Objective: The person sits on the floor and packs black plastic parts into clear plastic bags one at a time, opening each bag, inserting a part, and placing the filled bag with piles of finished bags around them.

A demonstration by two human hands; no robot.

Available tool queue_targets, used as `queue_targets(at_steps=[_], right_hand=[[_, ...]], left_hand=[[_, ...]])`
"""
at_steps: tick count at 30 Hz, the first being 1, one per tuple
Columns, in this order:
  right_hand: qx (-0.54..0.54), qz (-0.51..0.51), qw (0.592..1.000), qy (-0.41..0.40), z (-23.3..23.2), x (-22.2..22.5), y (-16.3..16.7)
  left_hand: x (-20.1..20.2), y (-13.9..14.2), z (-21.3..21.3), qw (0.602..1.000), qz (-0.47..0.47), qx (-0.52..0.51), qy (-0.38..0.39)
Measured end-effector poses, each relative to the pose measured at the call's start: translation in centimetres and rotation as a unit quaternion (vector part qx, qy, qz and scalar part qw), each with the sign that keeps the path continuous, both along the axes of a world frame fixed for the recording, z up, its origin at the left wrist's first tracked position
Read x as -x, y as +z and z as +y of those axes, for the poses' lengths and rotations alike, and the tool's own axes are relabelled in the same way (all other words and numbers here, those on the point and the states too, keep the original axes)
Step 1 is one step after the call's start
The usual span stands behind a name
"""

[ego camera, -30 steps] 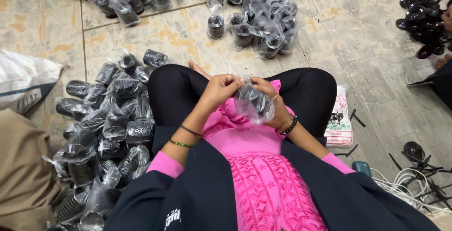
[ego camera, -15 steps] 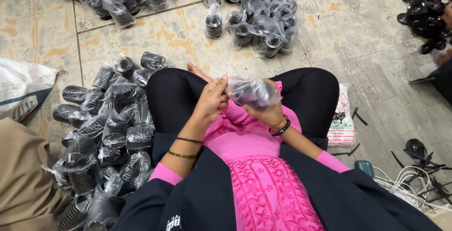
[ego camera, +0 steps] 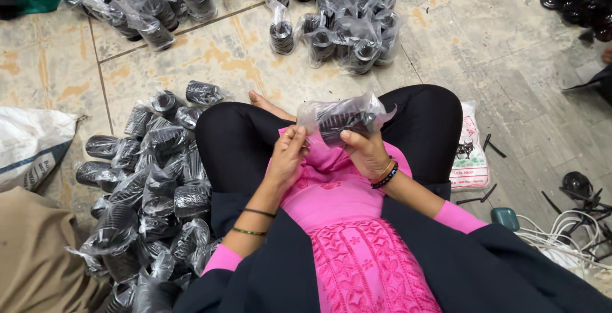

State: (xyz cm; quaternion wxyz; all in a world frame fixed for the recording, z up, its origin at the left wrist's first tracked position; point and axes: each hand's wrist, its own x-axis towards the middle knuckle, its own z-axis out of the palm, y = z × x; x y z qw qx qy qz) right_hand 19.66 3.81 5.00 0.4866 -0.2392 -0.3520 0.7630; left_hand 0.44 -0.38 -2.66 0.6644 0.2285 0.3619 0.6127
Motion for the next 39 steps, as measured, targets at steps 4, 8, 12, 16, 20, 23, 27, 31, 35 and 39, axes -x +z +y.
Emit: queue_targets(at_steps=[4,8,12,16,20,23,27,31,35,39], right_hand=[[-0.018,0.047,0.998,-0.022,0.6,0.1,-0.2],[0.015,0.088,0.995,-0.049,1.1,0.0,-0.5],[0.026,0.078,0.996,-0.024,0.5,0.3,-0.8],[-0.177,-0.050,0.983,-0.013,0.9,-0.9,-0.6],[-0.599,-0.215,0.771,-0.010,2.3,-2.1,-0.4],[-0.742,-0.296,0.602,0.009,2.3,-1.7,-0.5],[-0.741,-0.412,0.526,0.067,0.7,-0.9,-0.1],[-0.490,-0.407,0.762,0.116,0.9,-3.1,1.8],[-0.363,-0.420,0.831,0.038,1.6,-4.2,2.2],[-0.506,-0.355,0.777,0.118,1.6,-2.2,0.6]], left_hand=[[-1.4,0.2,0.6,0.981,-0.174,0.085,-0.005],[0.3,-0.9,0.9,0.974,-0.227,-0.024,-0.002],[2.0,-3.6,1.6,0.988,-0.149,0.012,0.039],[3.1,-4.2,1.3,0.979,-0.114,0.162,0.050],[3.7,-0.9,-0.2,0.940,-0.250,0.068,-0.224],[3.5,1.8,0.1,0.942,-0.151,0.125,-0.272],[2.0,2.2,0.9,0.969,-0.057,0.025,-0.241],[1.7,0.3,0.8,0.986,0.071,-0.038,-0.143],[3.0,-0.7,0.2,0.962,0.209,-0.112,-0.136],[3.6,-0.7,0.5,0.968,0.142,-0.063,-0.199]])
